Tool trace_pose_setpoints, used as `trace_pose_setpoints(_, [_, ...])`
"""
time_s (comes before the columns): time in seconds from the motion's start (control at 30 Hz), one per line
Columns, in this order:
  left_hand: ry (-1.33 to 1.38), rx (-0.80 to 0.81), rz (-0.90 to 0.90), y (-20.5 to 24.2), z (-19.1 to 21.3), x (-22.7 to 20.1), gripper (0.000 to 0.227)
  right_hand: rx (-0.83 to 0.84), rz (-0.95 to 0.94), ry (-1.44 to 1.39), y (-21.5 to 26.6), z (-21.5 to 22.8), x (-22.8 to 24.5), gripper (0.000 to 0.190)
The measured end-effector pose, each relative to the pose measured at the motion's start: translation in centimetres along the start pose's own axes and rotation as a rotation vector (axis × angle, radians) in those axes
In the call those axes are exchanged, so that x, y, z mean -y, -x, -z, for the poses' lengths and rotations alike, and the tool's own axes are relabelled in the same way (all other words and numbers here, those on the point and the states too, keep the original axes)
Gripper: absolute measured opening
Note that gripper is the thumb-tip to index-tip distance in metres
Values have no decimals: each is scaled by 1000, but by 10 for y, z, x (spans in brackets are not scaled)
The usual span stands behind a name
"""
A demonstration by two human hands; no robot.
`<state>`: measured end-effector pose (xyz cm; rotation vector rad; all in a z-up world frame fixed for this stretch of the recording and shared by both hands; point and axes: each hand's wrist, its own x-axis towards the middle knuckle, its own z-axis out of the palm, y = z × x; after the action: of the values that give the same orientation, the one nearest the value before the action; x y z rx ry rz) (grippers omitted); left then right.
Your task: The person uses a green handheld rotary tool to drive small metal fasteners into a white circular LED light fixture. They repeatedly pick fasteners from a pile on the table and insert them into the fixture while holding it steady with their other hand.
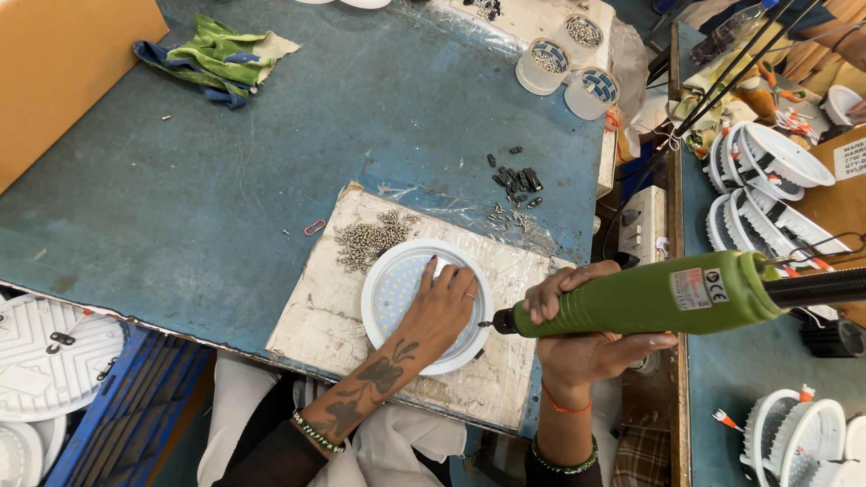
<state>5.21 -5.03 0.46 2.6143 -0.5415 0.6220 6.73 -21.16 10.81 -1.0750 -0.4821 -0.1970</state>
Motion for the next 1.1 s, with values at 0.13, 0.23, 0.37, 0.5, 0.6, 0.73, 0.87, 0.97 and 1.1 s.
trace_pose_setpoints(0.13, [-47,39,29,-7,0,1,24,11,-12,-7,1,-3,-2,98])
trace_pose_setpoints(0.23, [-104,110,19,-11,-1,2,23,-6,-16,-31,-1,-4,-3,97])
trace_pose_setpoints(0.37, [-142,177,15,-20,-9,4,22,-5,9,-33,0,-4,-3,96])
trace_pose_setpoints(0.5, [224,67,92,-26,2,24,43,-16,20,-39,2,1,0,95])
trace_pose_setpoints(0.6, [257,-297,377,-8,28,41,20,-47,51,-24,0,7,2,95])
trace_pose_setpoints(0.73, [-46,-217,625,24,57,40,46,-49,96,-33,-6,9,-3,92])
trace_pose_setpoints(0.87, [135,-111,662,34,59,43,48,-51,108,-1,-13,4,-8,87])
trace_pose_setpoints(0.97, [253,-252,435,30,52,56,44,-32,81,-2,-13,1,-6,83])
trace_pose_setpoints(1.1, [403,-19,347,12,44,73,36,34,34,-35,-5,2,-6,82])
